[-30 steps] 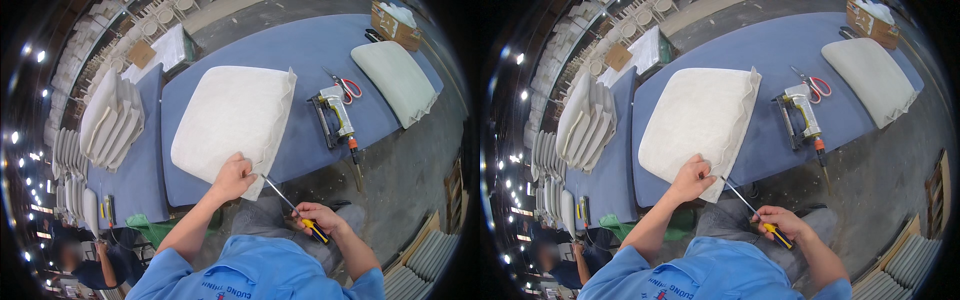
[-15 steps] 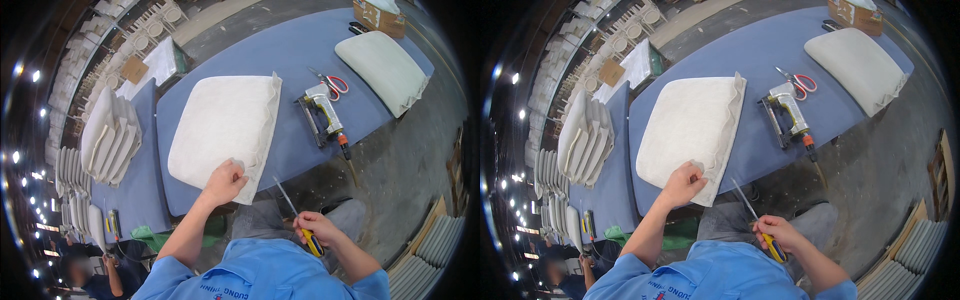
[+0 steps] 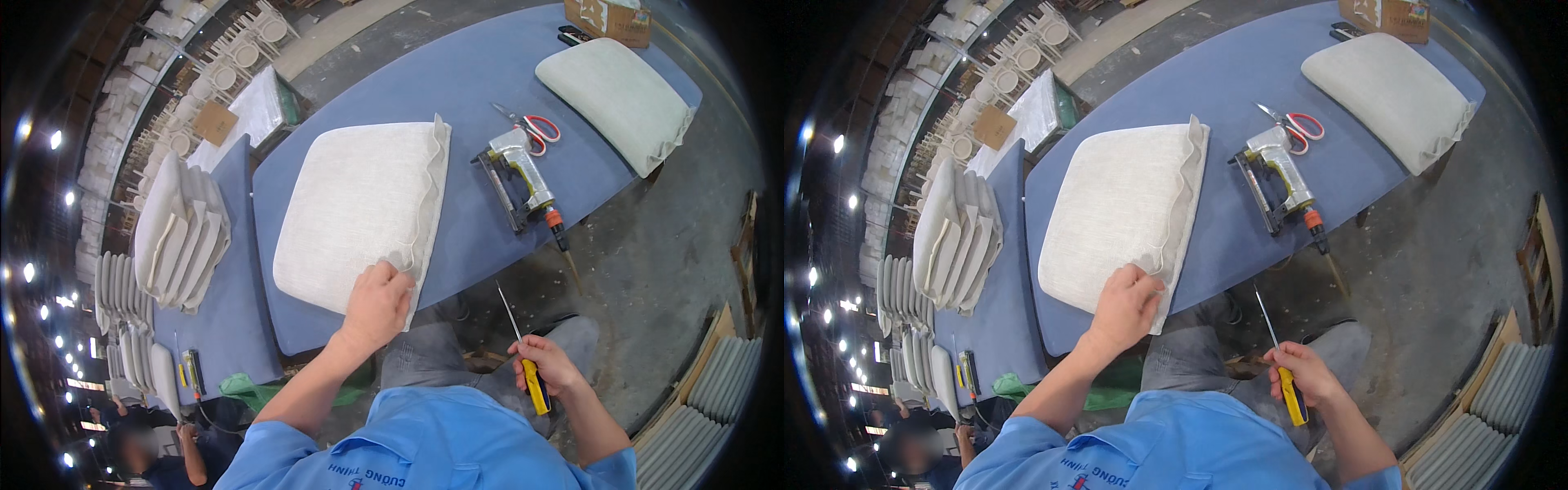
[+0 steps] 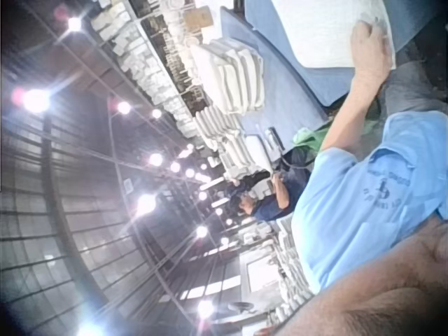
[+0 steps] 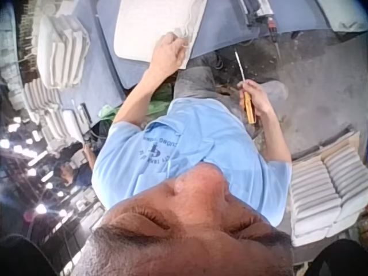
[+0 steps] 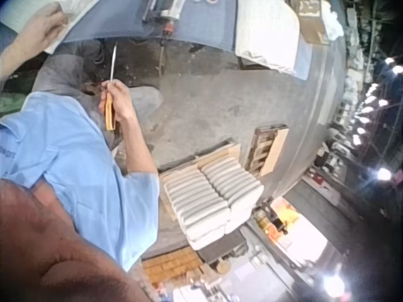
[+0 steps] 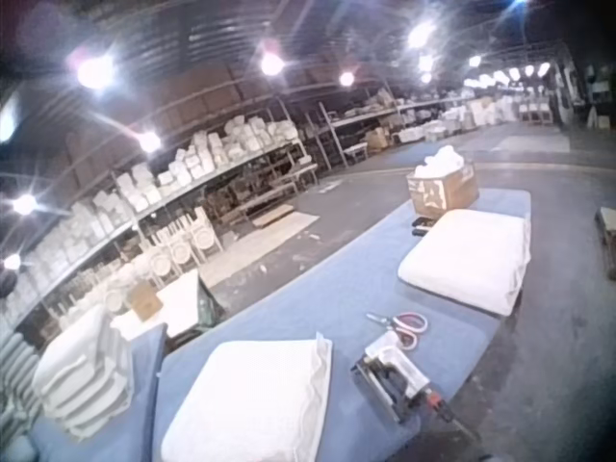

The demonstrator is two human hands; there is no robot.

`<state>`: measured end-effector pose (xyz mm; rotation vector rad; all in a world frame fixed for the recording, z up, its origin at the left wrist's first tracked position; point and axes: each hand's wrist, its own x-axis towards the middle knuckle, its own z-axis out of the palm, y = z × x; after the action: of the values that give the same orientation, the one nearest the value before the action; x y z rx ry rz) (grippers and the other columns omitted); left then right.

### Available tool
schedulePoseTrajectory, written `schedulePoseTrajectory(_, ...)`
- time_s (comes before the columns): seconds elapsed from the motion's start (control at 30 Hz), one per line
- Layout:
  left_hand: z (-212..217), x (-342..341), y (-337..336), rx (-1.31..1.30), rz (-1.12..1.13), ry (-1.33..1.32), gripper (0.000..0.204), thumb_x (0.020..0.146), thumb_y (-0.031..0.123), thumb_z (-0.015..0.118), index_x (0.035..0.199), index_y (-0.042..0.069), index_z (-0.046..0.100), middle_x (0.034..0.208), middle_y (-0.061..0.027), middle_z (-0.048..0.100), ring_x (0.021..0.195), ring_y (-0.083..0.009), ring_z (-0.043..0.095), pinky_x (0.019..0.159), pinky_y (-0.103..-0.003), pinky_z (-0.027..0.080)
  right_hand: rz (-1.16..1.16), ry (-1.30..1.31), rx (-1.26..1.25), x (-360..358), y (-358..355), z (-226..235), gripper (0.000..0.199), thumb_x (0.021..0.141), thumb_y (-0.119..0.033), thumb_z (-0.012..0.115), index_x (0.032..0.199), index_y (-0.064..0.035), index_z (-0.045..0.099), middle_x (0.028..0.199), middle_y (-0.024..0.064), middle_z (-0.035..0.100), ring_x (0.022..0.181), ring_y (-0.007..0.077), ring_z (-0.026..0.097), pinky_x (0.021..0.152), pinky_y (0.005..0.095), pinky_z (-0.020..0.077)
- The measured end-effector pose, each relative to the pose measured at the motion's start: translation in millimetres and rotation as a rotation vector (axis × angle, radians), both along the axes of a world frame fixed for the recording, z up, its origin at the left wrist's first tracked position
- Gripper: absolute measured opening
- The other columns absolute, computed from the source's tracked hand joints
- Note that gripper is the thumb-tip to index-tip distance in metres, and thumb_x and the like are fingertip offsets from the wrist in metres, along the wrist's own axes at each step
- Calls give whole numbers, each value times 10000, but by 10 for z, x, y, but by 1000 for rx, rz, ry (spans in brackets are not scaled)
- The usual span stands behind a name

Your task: The person staples a white fabric cover onto a cushion using a pneumatic staple gun, then trims excess fabric with a screwdriver and scissors. They flip the cushion, smooth the cover, and continue stapling and trimming along the edges.

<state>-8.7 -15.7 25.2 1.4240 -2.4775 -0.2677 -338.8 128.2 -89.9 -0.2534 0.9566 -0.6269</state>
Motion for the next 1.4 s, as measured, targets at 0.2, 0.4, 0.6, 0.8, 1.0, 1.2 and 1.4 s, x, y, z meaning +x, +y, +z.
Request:
schedulePoseTrajectory(0.2, -212, -144, 112, -95, 79, -125, 98, 866, 55, 757, 948, 33, 708, 1016, -153, 604, 957, -380, 599, 870, -490, 494, -47, 12, -21, 90, 95, -94, 203, 1130, -238, 579, 1160, -44, 630, 790, 86, 653, 589, 230, 677, 549, 359, 562)
schedulePoseTrajectory(0.4, -297, -155, 82, -126, 100, -76, 83, 886, 19, 705, 958, 15, 662, 1013, -194, 586, 977, -419, 580, 878, -518, 470, -110, 23, -53, 71, 170, -55, 186, 1132, -220, 576, 1164, -46, 633, 802, 81, 652, 587, 212, 665, 548, 344, 549)
schedulePoseTrajectory(0.6, -287, -65, 153, -106, 96, 106, 117, 906, -12, 697, 1007, -2, 639, 1035, -204, 584, 974, -415, 576, 855, -503, 469, 66, 180, -236, 149, 193, 157, 208, 1136, -210, 567, 1211, -38, 658, 817, 50, 636, 627, 145, 639, 599, 303, 527)
schedulePoseTrajectory(0.8, -39, -140, 221, -115, 33, 181, 129, 935, 74, 761, 989, 26, 653, 1000, -175, 610, 961, -384, 597, 832, -464, 484, 164, 369, -323, 81, 89, 396, 249, 1123, -183, 568, 1279, -24, 679, 813, 15, 610, 653, 107, 601, 631, 286, 523)
schedulePoseTrajectory(1.0, 25, -143, 301, -186, 20, 162, 285, 876, 234, 867, 975, 52, 671, 1019, -152, 668, 990, -396, 616, 884, -491, 470, 72, 554, -448, -197, 59, 569, 319, 1095, -143, 597, 1386, -41, 681, 798, -18, 619, 662, 76, 595, 626, 269, 511)
schedulePoseTrajectory(1.2, -41, 150, 161, -101, 281, -73, 379, 853, 333, 889, 976, 37, 687, 1040, -177, 617, 1000, -386, 596, 859, -503, 455, -190, 1241, -932, -659, -1247, 820, 363, 1043, -150, 660, 1387, -36, 680, 953, 175, 726, 912, 312, 724, 813, 429, 553)
schedulePoseTrajectory(1.4, -95, 49, -96, -9, 71, 112, 288, 915, 250, 842, 927, 5, 691, 902, -156, 634, 849, -350, 618, 777, -467, 494, 140, 1963, -716, -1507, -2821, 588, 406, 1057, -287, 651, 1391, -59, 680, 1230, 254, 735, 1196, 449, 682, 1016, 569, 539)
